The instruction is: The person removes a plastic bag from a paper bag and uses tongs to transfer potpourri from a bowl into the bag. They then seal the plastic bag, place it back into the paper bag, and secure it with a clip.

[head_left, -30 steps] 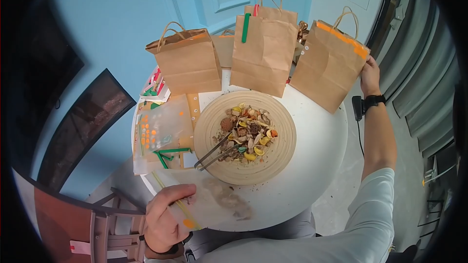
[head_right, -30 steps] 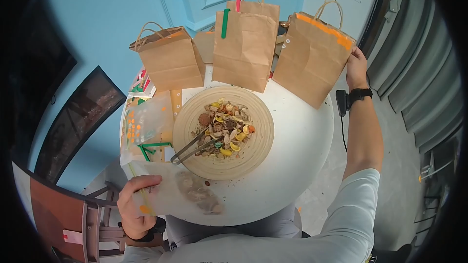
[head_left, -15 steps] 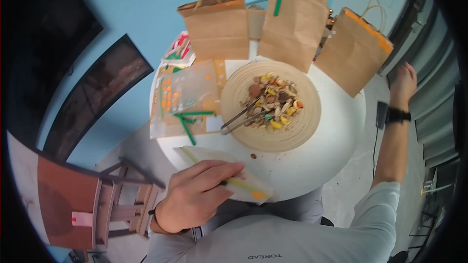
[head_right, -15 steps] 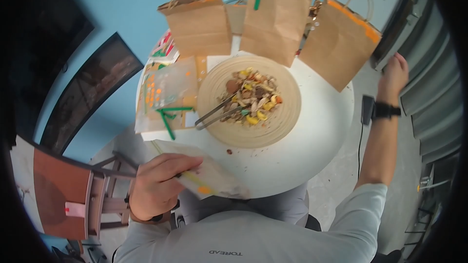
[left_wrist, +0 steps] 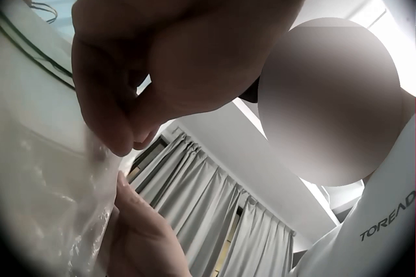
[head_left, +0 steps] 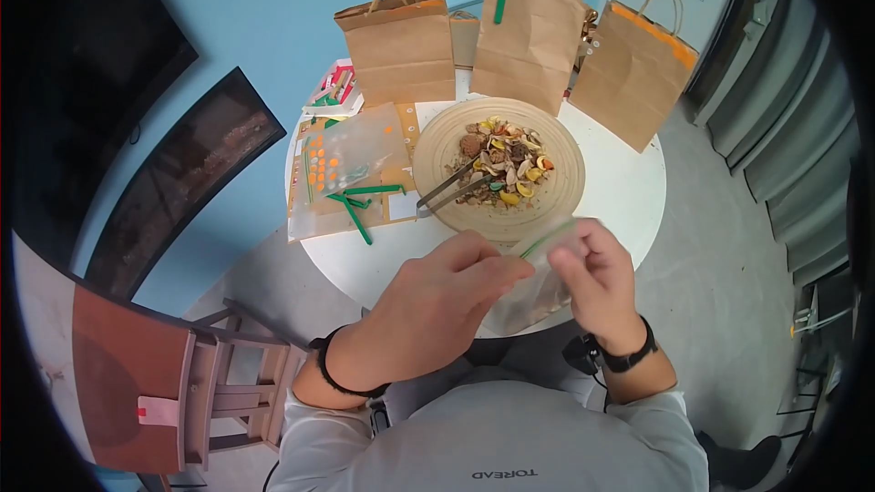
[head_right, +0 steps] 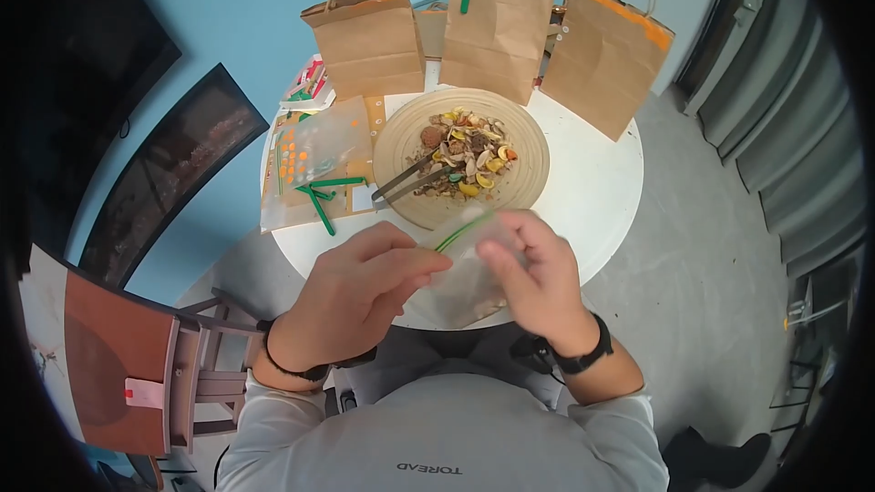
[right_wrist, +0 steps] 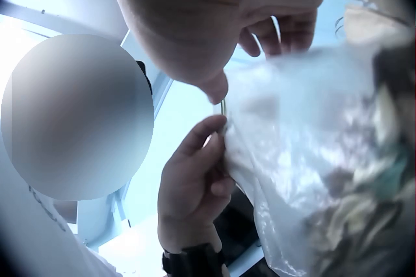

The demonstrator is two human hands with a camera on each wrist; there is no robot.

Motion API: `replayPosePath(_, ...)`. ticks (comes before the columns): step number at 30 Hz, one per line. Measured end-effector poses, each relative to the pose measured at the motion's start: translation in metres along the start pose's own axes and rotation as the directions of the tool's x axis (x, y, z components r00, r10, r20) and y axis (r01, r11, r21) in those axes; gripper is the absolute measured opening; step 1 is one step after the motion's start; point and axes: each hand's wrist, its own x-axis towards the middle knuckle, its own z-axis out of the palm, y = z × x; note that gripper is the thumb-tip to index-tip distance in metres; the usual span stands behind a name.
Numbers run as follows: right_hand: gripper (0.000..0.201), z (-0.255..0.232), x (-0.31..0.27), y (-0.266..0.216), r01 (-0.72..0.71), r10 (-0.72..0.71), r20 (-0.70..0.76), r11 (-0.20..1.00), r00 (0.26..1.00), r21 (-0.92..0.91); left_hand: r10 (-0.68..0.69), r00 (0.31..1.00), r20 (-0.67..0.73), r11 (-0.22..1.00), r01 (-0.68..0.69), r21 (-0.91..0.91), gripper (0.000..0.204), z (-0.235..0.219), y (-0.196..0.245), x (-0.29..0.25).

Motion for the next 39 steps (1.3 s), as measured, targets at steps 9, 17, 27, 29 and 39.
replayPosePath(9, 0.011, -0.005, 0.023, -0.001, 0.006, -0.002, 0.079, 0.999, 0.997, -0.045, -0.413, 0.869, 0.272, 0.84, 0.479, -0.256, 0.023, -0.02, -0.001, -0.023)
replayPosePath(17, 0.011, 0.0, 0.027, 0.004, 0.2, -0.246, -0.087, 0.913, 0.965, -0.356, -0.177, 0.967, 0.181, 0.943, 0.22, -0.25, 0.021, 0.016, -0.021, -0.018)
replayPosePath(27, 0.018, 0.016, -0.042, 0.001, -0.095, 0.103, -0.022, 0.967, 0.994, 0.237, -0.294, 0.942, 0.164, 0.735, 0.333, -0.591, 0.021, 0.079, -0.043, -0.014)
replayPosePath(29, 0.019, 0.014, -0.042, 0.003, -0.111, 0.135, -0.048, 0.935, 0.99, 0.337, -0.324, 0.927, 0.189, 0.671, 0.366, -0.645, 0.022, 0.091, -0.048, -0.013)
replayPosePath(39, 0.012, -0.001, -0.043, 0.012, -0.243, 0.253, -0.007, 0.935, 0.967, 0.258, -0.301, 0.911, 0.281, 0.604, 0.41, -0.683, 0.033, 0.11, -0.054, -0.017)
